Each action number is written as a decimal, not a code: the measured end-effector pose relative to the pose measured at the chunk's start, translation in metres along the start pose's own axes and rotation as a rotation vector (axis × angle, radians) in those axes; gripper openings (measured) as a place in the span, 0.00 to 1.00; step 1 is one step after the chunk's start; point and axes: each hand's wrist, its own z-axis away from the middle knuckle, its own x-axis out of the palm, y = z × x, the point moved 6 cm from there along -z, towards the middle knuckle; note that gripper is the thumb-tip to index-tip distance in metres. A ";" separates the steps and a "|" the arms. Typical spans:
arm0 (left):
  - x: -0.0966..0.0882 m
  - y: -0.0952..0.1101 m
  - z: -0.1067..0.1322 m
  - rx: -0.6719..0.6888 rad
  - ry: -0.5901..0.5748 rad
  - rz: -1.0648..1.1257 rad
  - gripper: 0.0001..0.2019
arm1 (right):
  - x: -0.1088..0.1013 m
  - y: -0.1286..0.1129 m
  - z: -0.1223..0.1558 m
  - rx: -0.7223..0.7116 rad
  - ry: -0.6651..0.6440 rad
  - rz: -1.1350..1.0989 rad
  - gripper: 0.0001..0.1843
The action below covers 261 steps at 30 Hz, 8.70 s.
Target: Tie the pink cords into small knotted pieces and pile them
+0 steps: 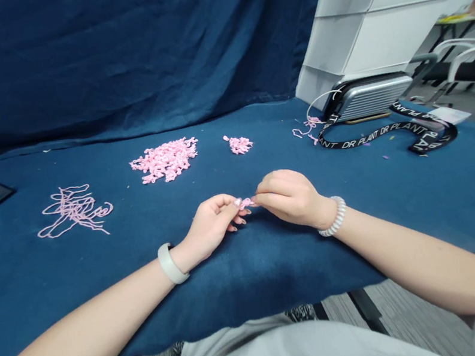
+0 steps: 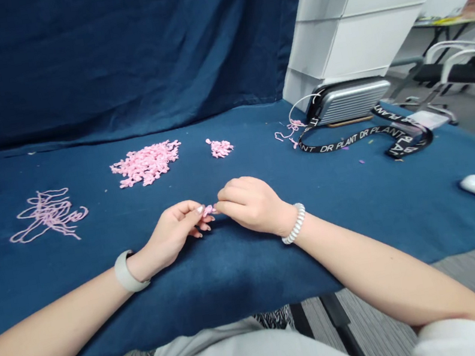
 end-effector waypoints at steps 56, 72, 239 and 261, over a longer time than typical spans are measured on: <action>0.003 0.010 0.011 0.197 0.114 -0.182 0.09 | 0.037 0.019 0.008 0.676 -0.269 -0.873 0.12; 0.004 0.008 0.009 0.187 0.106 -0.163 0.08 | 0.038 0.016 0.006 0.638 -0.276 -0.878 0.13; -0.005 -0.005 -0.008 0.018 0.210 0.225 0.11 | 0.056 0.019 0.027 1.346 -0.062 -1.250 0.07; -0.001 -0.009 -0.009 -0.075 0.109 0.058 0.09 | 0.062 0.025 0.034 1.488 0.061 -1.511 0.06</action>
